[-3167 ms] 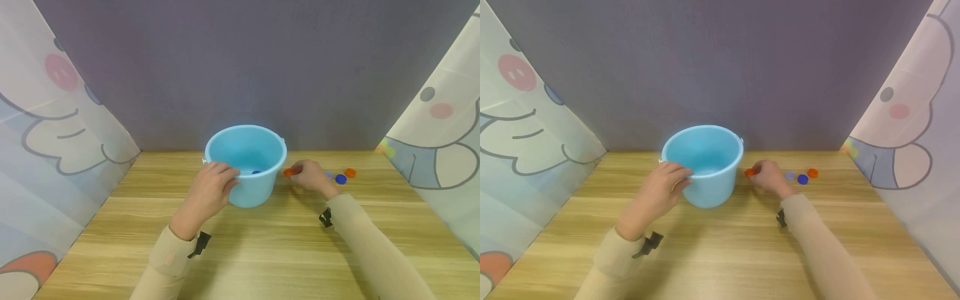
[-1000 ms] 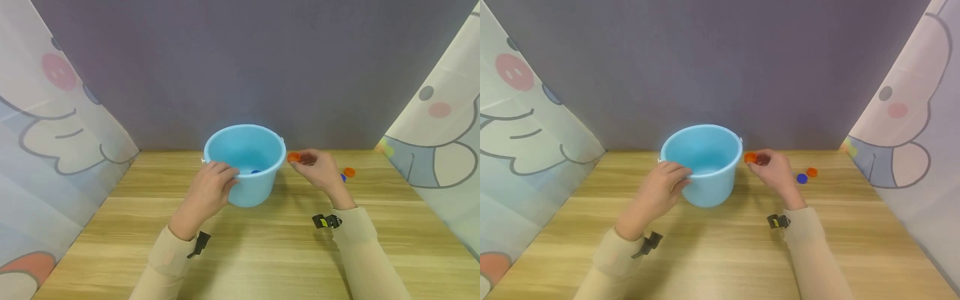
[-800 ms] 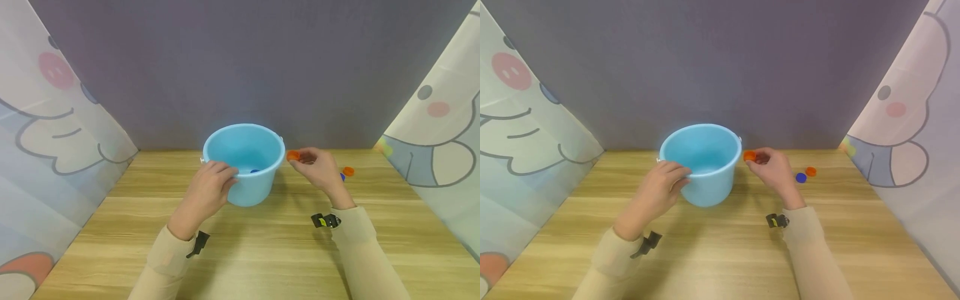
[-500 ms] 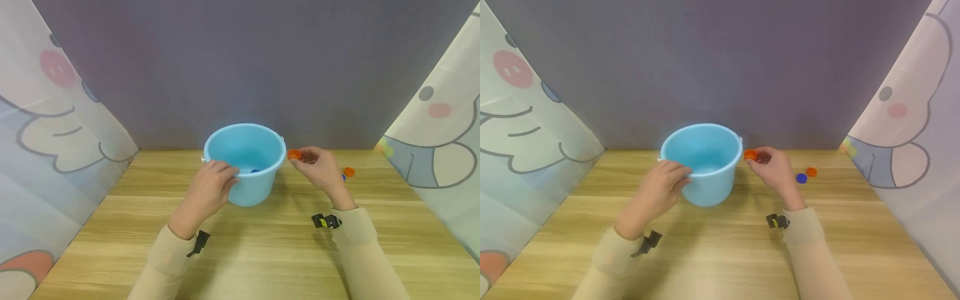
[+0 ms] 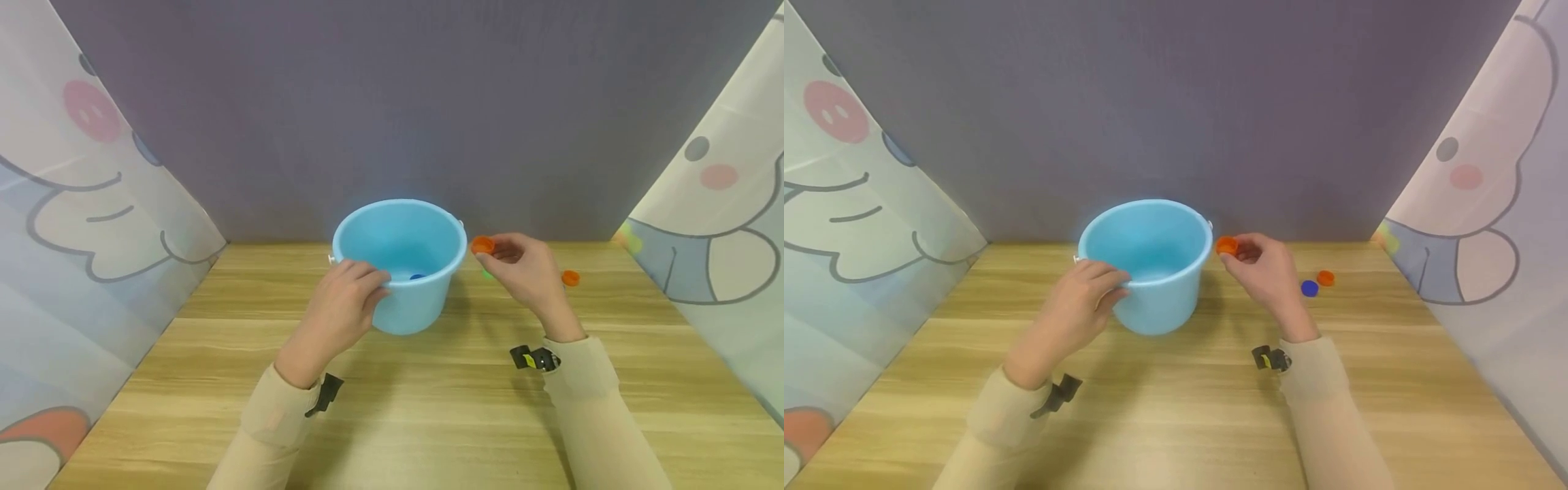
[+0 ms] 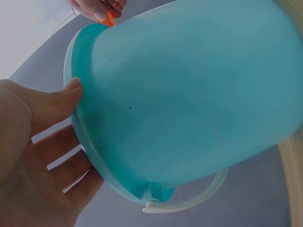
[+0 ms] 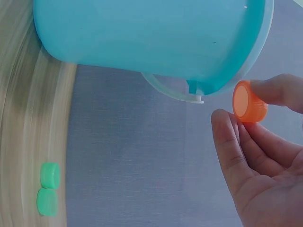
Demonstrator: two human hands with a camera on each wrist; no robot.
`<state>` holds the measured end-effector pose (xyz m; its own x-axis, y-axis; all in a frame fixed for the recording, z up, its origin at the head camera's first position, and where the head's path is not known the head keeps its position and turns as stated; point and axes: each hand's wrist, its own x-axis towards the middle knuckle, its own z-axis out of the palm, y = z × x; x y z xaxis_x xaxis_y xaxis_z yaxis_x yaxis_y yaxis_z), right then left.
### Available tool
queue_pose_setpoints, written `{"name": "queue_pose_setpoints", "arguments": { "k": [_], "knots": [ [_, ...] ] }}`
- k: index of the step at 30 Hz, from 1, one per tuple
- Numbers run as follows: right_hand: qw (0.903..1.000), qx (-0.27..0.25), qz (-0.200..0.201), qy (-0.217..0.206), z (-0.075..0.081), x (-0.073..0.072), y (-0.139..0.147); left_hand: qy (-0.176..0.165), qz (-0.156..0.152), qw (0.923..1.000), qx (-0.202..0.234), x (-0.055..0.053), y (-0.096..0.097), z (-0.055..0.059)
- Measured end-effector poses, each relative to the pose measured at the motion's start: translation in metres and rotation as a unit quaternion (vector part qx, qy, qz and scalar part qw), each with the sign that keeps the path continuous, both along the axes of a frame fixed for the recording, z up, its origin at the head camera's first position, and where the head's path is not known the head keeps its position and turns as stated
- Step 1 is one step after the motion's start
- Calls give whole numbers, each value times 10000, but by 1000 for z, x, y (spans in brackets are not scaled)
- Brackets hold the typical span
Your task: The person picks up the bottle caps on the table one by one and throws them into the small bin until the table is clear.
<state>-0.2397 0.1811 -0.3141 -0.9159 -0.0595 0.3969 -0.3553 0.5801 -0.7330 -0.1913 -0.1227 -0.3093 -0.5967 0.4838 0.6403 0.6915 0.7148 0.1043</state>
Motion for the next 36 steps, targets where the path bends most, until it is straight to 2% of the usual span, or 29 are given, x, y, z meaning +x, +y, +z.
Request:
{"name": "queue_pose_setpoints", "arguments": {
  "k": [11, 27, 36],
  "knots": [
    [9996, -188, 1, 192, 4, 5, -5, 40, -1, 10000, 16, 1, -2, 0],
    [9967, -500, 319, 551, 8, 14, -18, 68, 25, 10000, -31, 1, -1, 0],
    [9963, -394, 361, 668, 4, 11, -23, 48, 37, 10000, -19, 1, -2, -1]
  ]
}}
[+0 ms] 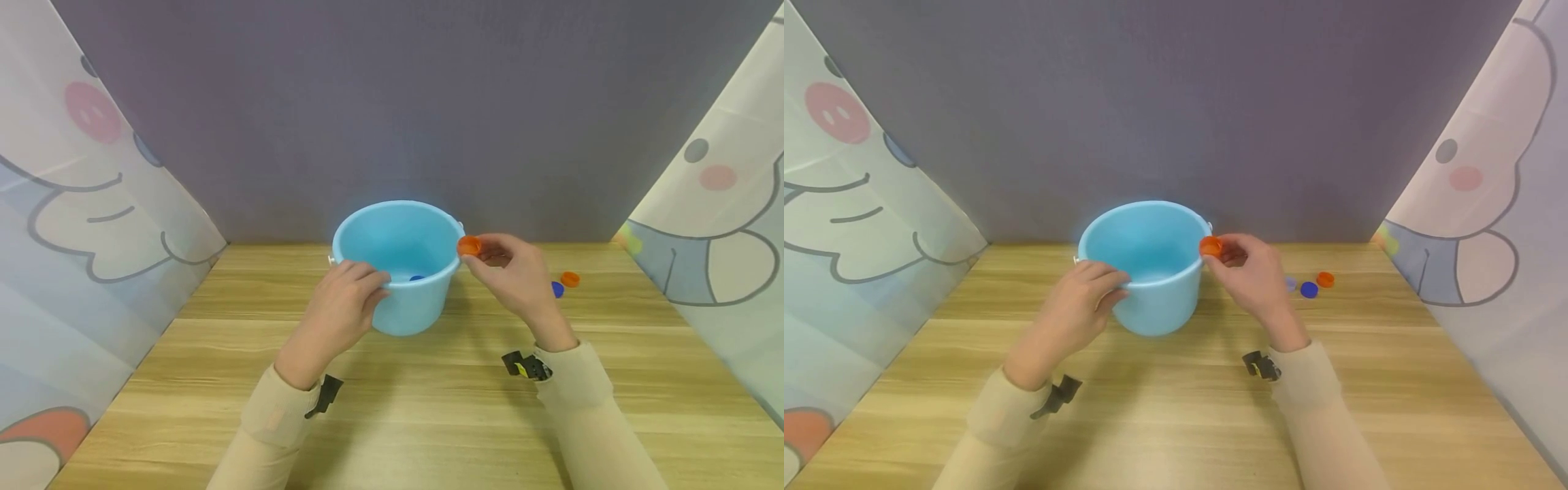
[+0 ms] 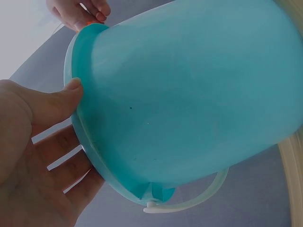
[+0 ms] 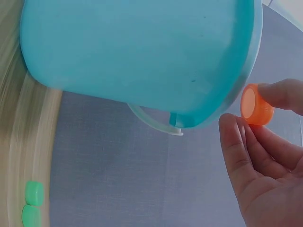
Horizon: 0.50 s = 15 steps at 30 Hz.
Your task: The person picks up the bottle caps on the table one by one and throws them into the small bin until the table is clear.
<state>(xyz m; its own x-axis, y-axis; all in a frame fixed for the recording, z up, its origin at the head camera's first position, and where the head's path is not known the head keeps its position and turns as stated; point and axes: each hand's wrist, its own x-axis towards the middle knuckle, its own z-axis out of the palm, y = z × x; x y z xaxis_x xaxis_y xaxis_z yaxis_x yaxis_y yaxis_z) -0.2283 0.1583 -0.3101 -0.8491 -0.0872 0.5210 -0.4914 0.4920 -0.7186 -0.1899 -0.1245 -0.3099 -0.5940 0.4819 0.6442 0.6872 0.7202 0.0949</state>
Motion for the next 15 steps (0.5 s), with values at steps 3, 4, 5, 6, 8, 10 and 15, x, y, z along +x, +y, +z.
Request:
{"name": "queue_pose_setpoints", "arguments": {
  "k": [3, 4, 5, 6, 8, 10, 15],
  "knots": [
    [10000, 1, 29, 7, 0, 0, -1, -12, 10, 10000, -7, 0, 0, 0],
    [10000, -17, 45, 8, 0, 0, -2, -21, 14, 10000, -7, 0, 0, 0],
    [10000, -35, 64, 11, -1, 0, -2, -30, 18, 10000, -9, 1, 0, 0],
    [10000, -41, 75, 22, -1, 0, -3, -37, 22, 10000, -12, 1, 0, 0],
    [9999, -51, 92, 65, -1, 0, -4, -47, 30, 10000, -17, 1, 0, 0],
    [9998, -68, 141, 116, -2, 0, -5, -49, 33, 10000, -21, 1, 1, 0],
    [9996, -3, 221, 195, -1, 3, -9, -33, 45, 10000, -29, 1, 1, 0]
  ]
}}
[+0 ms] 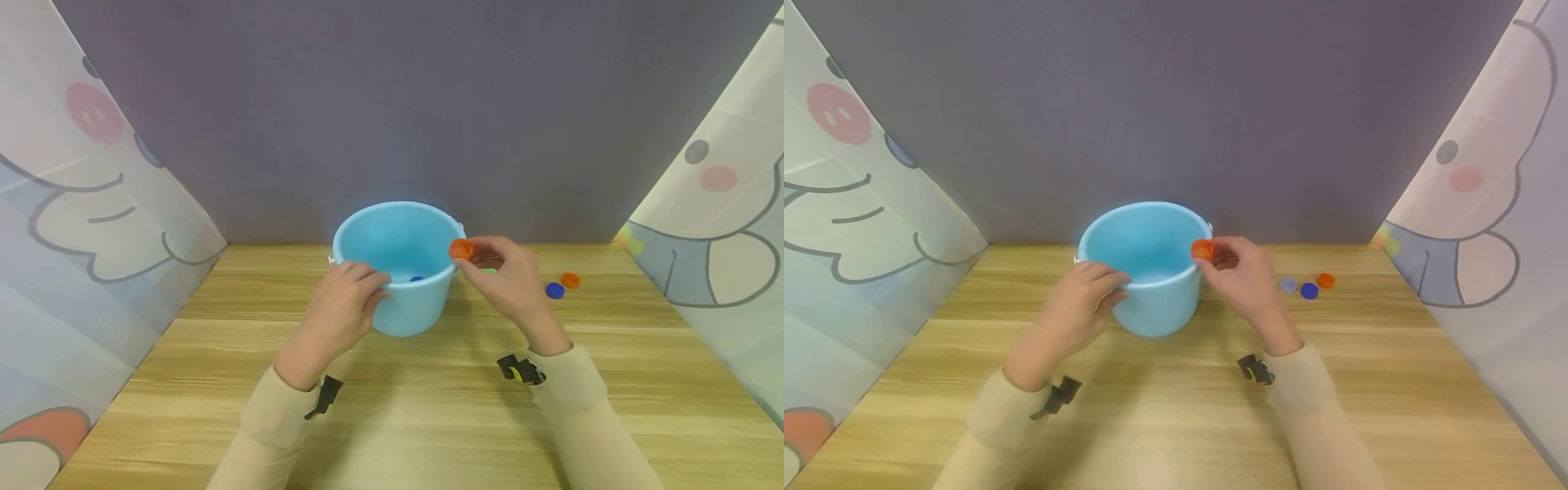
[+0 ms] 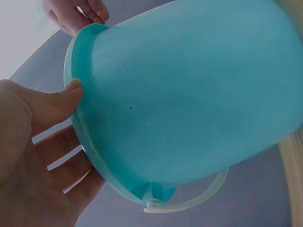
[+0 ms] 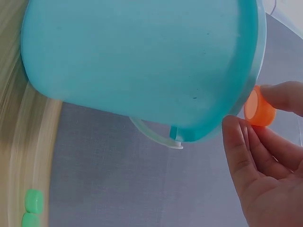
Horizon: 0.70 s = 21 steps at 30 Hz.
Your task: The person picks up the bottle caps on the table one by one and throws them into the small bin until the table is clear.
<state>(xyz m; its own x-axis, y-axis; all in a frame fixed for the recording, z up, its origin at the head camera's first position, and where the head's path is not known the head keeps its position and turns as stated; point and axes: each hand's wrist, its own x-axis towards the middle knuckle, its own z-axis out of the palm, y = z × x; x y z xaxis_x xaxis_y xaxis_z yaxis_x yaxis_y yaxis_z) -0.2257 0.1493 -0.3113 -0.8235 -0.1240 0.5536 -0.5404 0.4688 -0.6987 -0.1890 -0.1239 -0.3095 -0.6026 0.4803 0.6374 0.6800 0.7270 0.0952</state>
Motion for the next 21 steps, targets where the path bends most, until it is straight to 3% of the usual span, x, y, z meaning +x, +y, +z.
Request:
{"name": "queue_pose_setpoints", "arguments": {
  "k": [21],
  "knots": [
    [9997, 97, 0, 209, -2, 0, -5, 23, 57, 10000, -34, 0, 1, 1]
  ]
}}
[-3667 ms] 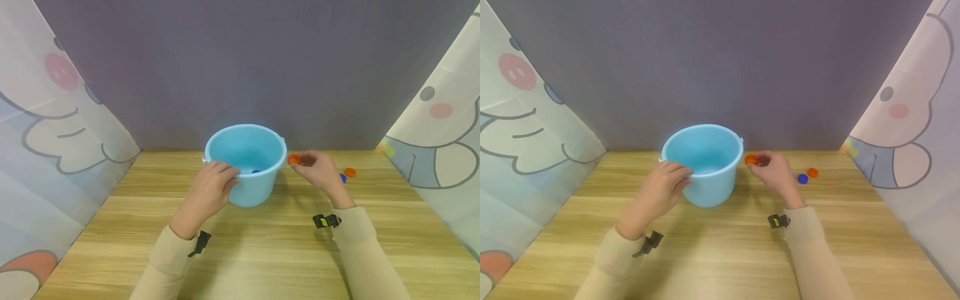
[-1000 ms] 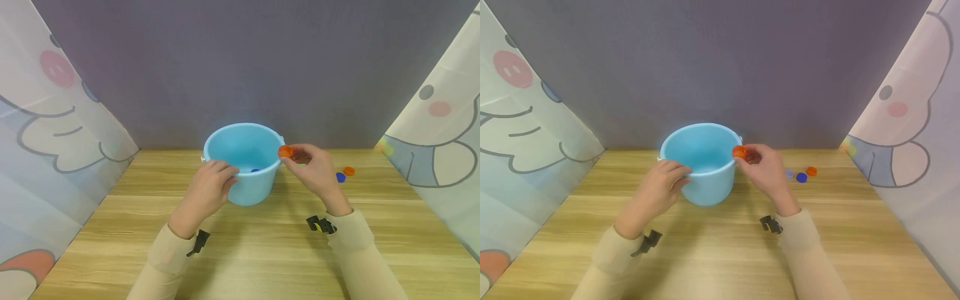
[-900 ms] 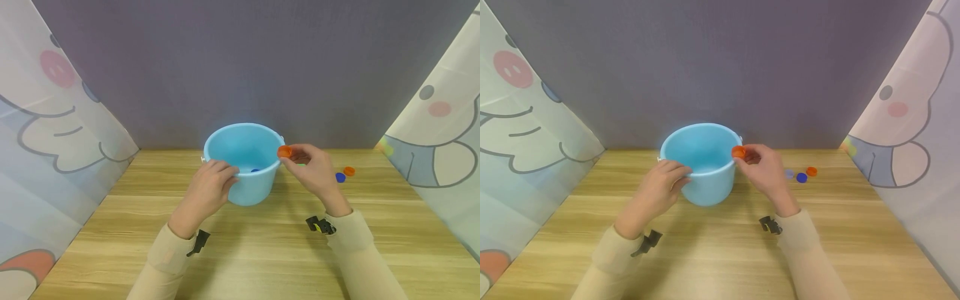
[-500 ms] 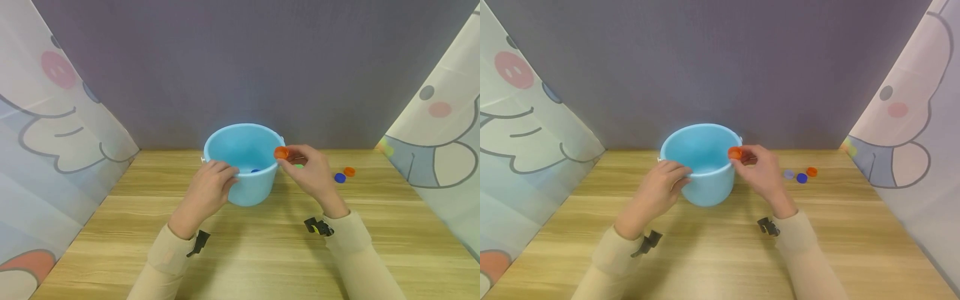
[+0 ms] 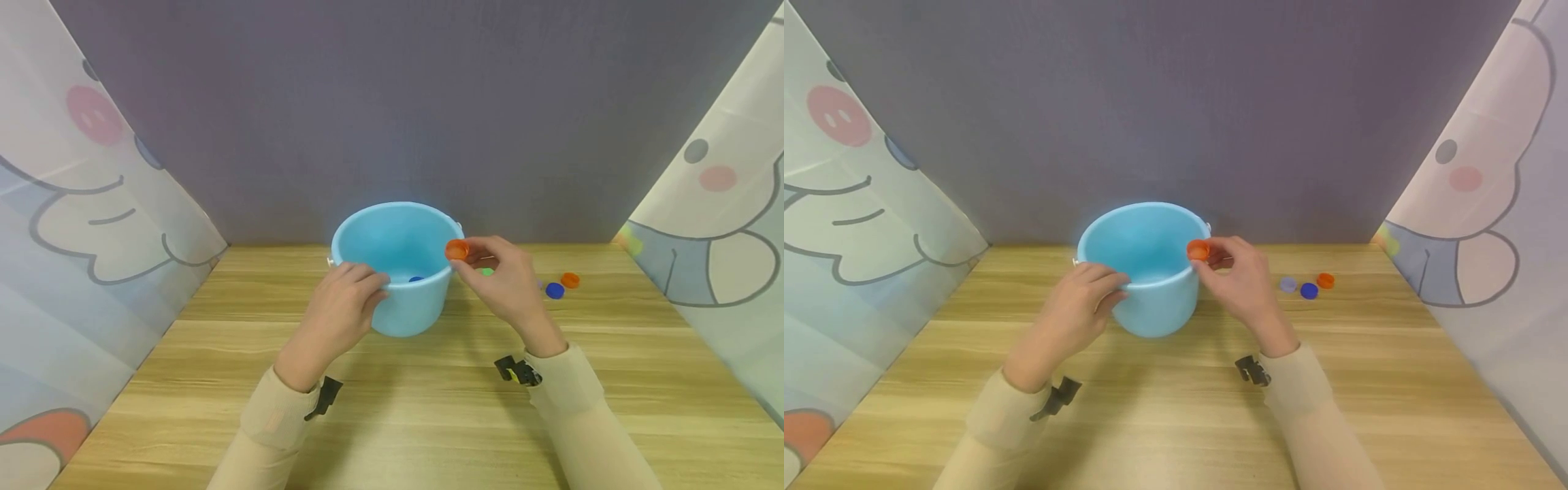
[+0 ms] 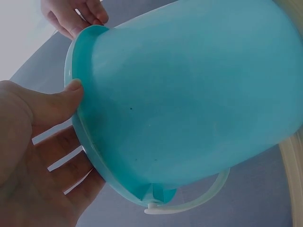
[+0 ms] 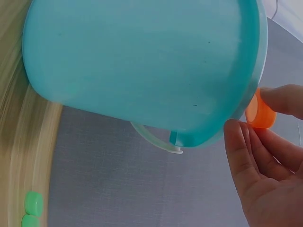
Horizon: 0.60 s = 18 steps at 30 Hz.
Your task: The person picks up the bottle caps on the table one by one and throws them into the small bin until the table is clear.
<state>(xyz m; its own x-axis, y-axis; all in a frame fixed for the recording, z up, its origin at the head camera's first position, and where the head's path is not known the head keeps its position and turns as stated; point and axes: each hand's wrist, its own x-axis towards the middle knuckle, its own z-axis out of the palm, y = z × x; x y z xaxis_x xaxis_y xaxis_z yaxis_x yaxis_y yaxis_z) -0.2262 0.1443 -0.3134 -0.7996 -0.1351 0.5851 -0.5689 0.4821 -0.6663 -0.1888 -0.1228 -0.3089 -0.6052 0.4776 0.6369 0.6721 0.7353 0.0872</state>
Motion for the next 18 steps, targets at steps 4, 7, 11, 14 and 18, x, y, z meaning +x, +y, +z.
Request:
{"name": "queue_pose_setpoints", "arguments": {
  "k": [4, 7, 11, 14, 18],
  "knots": [
    [10000, 4, -24, -3, 0, 1, 0, 6, 4, 10000, 6, 0, 0, 0],
    [10000, -19, -26, -22, 0, 1, 0, 25, -10, 10000, 21, 0, 0, -1],
    [10000, -45, -27, -10, 0, 0, 0, 46, -17, 10000, 36, 0, 0, -1],
    [10000, -29, -53, 5, -1, 0, 1, 50, -8, 10000, 38, 0, 0, -2],
    [10000, 7, -57, -20, 0, 0, 1, 36, 6, 10000, 37, -1, 0, -2]
  ]
}}
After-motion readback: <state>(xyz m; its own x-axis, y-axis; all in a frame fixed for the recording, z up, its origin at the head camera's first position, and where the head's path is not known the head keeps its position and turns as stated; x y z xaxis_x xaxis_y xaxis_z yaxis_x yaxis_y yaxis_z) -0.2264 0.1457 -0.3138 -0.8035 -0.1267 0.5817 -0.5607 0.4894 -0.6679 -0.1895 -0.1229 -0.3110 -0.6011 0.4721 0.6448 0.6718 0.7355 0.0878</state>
